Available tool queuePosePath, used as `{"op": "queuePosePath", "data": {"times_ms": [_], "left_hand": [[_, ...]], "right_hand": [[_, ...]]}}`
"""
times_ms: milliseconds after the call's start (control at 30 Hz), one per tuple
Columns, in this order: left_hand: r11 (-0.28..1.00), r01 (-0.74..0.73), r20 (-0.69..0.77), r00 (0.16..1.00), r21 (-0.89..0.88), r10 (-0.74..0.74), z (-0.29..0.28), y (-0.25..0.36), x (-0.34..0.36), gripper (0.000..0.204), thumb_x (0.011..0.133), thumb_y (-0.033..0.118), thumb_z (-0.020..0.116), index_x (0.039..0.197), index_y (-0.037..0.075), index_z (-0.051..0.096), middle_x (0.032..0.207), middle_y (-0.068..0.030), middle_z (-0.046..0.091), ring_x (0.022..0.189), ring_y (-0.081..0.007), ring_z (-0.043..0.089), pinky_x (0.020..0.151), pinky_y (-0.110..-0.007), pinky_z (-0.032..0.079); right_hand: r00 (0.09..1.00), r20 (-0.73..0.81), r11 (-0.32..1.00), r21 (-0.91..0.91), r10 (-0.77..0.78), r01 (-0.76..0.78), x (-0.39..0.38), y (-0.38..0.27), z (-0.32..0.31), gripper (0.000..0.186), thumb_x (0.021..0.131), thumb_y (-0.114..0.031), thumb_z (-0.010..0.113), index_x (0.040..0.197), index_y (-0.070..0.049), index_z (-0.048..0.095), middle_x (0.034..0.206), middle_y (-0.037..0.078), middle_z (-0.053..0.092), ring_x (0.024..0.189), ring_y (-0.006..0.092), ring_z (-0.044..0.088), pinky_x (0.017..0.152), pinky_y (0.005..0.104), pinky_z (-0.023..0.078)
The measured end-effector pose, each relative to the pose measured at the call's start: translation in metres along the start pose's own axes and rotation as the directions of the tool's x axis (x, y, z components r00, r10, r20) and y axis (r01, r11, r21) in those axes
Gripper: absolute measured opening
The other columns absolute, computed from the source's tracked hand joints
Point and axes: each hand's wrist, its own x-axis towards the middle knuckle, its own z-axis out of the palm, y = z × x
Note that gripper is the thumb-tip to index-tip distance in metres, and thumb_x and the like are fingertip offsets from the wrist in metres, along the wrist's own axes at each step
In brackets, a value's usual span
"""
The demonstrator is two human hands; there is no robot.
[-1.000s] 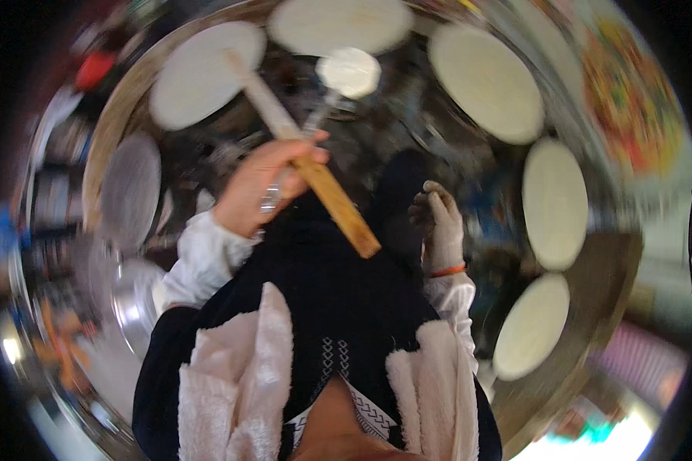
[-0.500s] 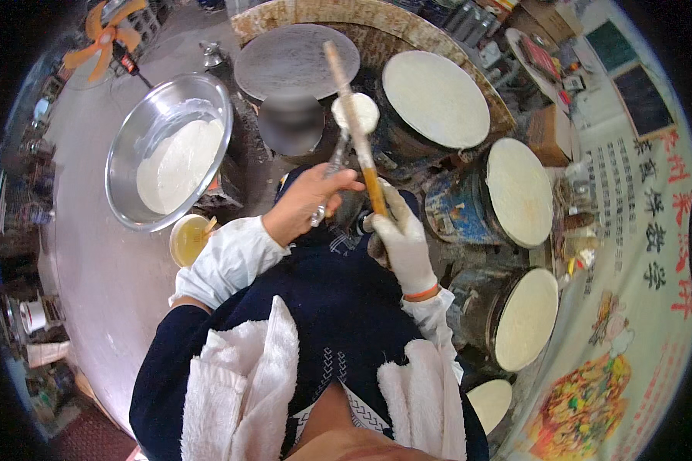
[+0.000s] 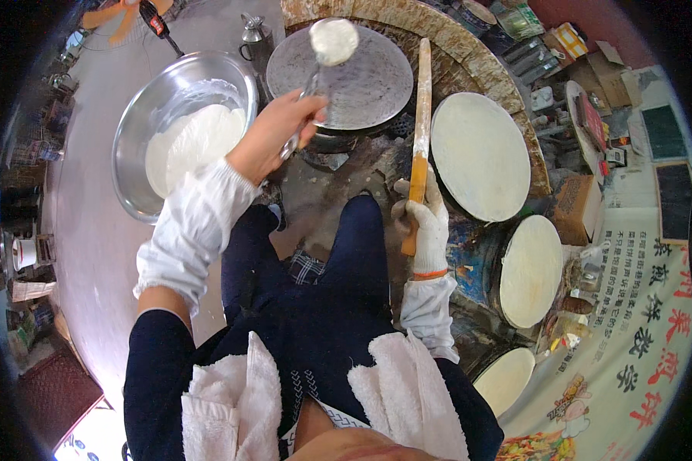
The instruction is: The person pours batter onto multiple hot griddles and spreads it into thin, round crepes using a wooden spreader. They continuously ladle batter from a large metal bowl and manage the cooking process across several griddles simultaneously.
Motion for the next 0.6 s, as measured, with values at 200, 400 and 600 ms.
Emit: {"op": "queuePosePath", "data": {"times_ms": [200, 400, 600], "left_hand": [[0.986, 0.057, 0.074, 0.995, 0.156, -0.069, 0.020, -0.030, 0.114, 0.014, 0.096, 0.016, 0.060, 0.091, 0.005, 0.053, 0.068, 0.0022, 0.050, 0.046, -0.0063, 0.042, 0.044, -0.022, 0.035], [0.195, -0.315, 0.126, 0.764, 0.929, 0.632, -0.031, -0.130, 0.197, 0.049, 0.089, 0.015, 0.061, 0.137, 0.013, 0.050, 0.079, -0.0153, 0.067, 0.060, -0.0334, 0.065, 0.055, -0.045, 0.050], [0.003, 0.009, -0.009, 0.913, 1.000, 0.409, -0.076, -0.101, 0.187, 0.065, 0.091, 0.022, 0.058, 0.151, 0.021, 0.035, 0.097, -0.0200, 0.071, 0.080, -0.0413, 0.068, 0.070, -0.054, 0.053]], "right_hand": [[0.995, -0.079, 0.992, -0.105, 0.061, -0.069, 0.062, 0.005, 0.028, 0.055, 0.096, -0.004, 0.056, 0.150, -0.012, 0.045, 0.094, 0.003, 0.062, 0.052, 0.0085, 0.052, 0.042, 0.0228, 0.035], [0.983, -0.153, 0.992, -0.064, 0.097, -0.108, 0.098, 0.036, 0.027, 0.050, 0.100, -0.012, 0.054, 0.149, -0.018, 0.046, 0.080, 0.001, 0.058, 0.050, 0.0058, 0.046, 0.040, 0.0219, 0.035], [0.970, -0.227, 0.996, 0.045, 0.089, -0.081, 0.130, 0.053, 0.065, 0.056, 0.099, -0.013, 0.053, 0.153, -0.021, 0.040, 0.079, 0.000, 0.054, 0.050, 0.0060, 0.043, 0.040, 0.0236, 0.034]]}}
